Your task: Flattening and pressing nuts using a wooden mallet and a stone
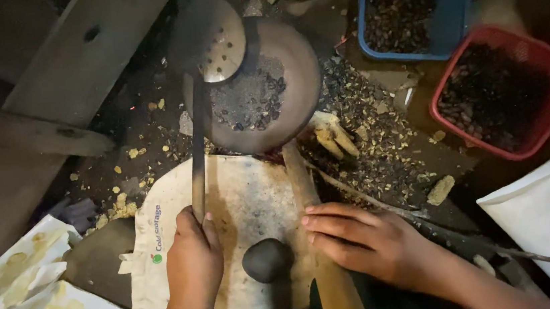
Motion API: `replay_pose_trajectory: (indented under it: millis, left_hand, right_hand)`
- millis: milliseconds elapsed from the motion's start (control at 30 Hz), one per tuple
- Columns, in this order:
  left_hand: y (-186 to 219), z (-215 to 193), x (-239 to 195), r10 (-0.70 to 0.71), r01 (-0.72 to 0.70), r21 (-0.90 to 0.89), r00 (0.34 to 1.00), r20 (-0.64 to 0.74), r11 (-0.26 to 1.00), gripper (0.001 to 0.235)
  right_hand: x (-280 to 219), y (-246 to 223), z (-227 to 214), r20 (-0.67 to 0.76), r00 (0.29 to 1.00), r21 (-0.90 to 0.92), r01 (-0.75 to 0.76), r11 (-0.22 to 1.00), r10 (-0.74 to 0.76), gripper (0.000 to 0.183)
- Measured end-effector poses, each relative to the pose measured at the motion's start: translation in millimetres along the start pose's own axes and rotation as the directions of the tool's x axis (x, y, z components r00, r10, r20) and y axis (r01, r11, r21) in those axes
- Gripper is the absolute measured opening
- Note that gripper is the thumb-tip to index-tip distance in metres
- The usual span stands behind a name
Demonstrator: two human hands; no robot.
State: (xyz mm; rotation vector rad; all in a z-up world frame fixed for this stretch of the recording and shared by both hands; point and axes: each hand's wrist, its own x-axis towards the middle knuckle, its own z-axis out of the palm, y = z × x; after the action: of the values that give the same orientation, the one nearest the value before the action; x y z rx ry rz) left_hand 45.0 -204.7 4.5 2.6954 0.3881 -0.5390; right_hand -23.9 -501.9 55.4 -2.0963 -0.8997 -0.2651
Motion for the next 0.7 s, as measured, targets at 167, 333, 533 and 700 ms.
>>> replay_pose_trajectory:
  millis: [167,333,533,700]
  left_hand:
    - [-6,2,2,0.01,-0.01,-0.001,1.0,-0.005,1.0,0.034]
    - [-8,-8,-3,-0.01,0.024,-0.274,0.999,0.05,0.962,0.035]
    - [-18,14,-14,0.13,-0.019,-0.809,0.989,0.071,0.588,0.032]
    - [-9,18,-38,0.248,-0.208,-0.516,0.969,0.009,0.831,0.047]
  right_hand:
    - [2,5,5,-0.094,0.995,-0.104,0.034,0.994,-0.044,0.016]
    - [-53,38,8,-0.401,0.865,-0.543,-0.489,0.682,0.301,0.038]
    - [-131,160,30,-0.336,0.541,-0.613,-0.747,0.257,0.771,0.075]
    - [-76,124,47,-0.353,0.501,-0.715,-0.69,0.117,0.79,0.092]
